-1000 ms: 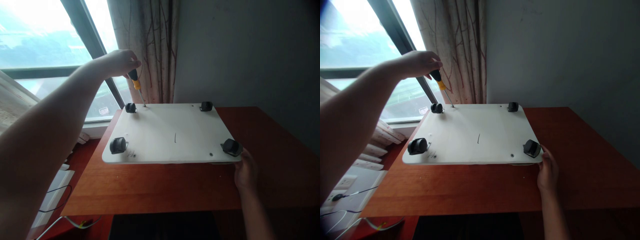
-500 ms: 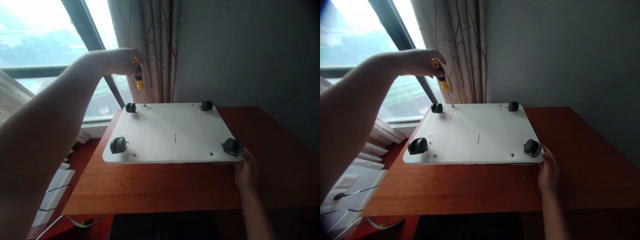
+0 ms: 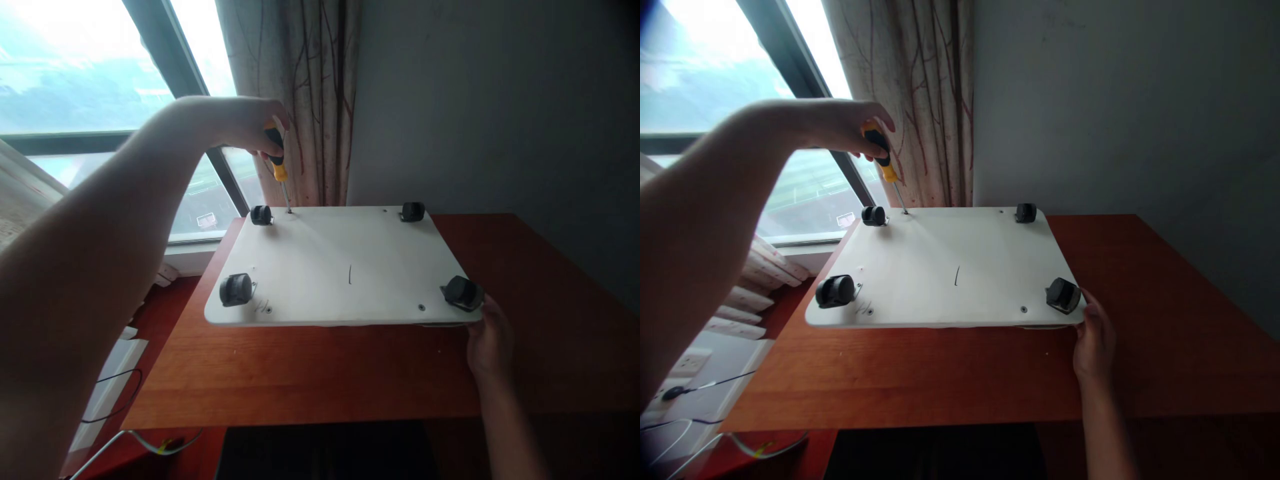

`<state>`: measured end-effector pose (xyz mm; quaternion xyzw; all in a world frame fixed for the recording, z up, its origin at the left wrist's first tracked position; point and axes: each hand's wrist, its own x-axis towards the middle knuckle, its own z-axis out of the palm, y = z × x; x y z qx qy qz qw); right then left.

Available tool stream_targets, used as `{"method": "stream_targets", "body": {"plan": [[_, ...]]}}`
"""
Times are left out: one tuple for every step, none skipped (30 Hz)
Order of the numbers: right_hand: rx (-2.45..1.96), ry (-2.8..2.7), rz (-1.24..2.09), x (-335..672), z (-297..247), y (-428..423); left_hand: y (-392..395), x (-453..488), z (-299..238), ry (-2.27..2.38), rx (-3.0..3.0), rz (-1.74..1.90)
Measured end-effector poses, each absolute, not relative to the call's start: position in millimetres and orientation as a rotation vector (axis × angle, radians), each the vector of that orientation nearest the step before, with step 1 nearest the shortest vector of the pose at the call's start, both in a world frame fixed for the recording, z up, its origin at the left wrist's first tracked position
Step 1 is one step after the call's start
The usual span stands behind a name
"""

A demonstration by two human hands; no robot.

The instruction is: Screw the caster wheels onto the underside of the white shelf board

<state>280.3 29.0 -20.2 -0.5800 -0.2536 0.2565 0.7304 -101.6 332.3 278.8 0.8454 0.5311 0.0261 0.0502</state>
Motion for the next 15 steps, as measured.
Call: {"method": "stream_targets", "body": {"plan": [[-1.278, -0.553, 0.568, 281.0, -20.9, 29.1, 330.9, -100.2, 279.4, 1.626, 2.555, 0.06], [-1.28, -0.548, 0.57, 281.5, -21.4, 29.0, 328.8, -97.3, 280.0, 1.704, 2.538, 0.017], [-1.284, -0.543, 0.571, 281.8, -21.7, 28.9, 326.4, -93.4, 280.5, 1.823, 2.522, -0.028], [-1.288, -0.54, 0.569, 281.8, -21.6, 28.7, 324.1, -89.3, 280.9, 1.955, 2.508, -0.055], [-1.292, -0.539, 0.567, 281.6, -21.2, 28.5, 322.2, -85.5, 281.0, 2.076, 2.506, -0.052], [-1.294, -0.54, 0.564, 281.1, -20.6, 28.3, 320.9, -82.5, 280.8, 2.163, 2.519, -0.026], [-1.294, -0.541, 0.562, 280.6, -19.8, 28.2, 320.2, -80.8, 280.5, 2.207, 2.547, 0.005], [-1.292, -0.545, 0.56, 280.0, -19.1, 28.2, 320.2, -80.5, 280.1, 2.216, 2.585, 0.02], [-1.29, -0.55, 0.559, 279.5, -18.5, 28.3, 320.6, -81.6, 279.9, 2.202, 2.623, 0.008], [-1.288, -0.554, 0.557, 279.2, -18.1, 28.5, 321.3, -83.9, 279.9, 2.178, 2.649, -0.02], [-1.285, -0.557, 0.555, 279.2, -18.1, 28.6, 322.3, -87.2, 280.2, 2.134, 2.665, -0.044], [-1.281, -0.56, 0.554, 279.3, -18.3, 28.7, 323.3, -91.2, 280.7, 2.061, 2.676, -0.043], [-1.277, -0.561, 0.554, 279.7, -18.9, 28.8, 324.5, -95.3, 281.3, 1.972, 2.678, -0.01], [-1.274, -0.561, 0.556, 280.3, -19.6, 28.8, 325.6, -99.1, 281.8, 1.89, 2.658, 0.056], [-1.275, -0.562, 0.558, 281.0, -20.4, 28.8, 326.7, -102.3, 282.1, 1.828, 2.621, 0.147]]}}
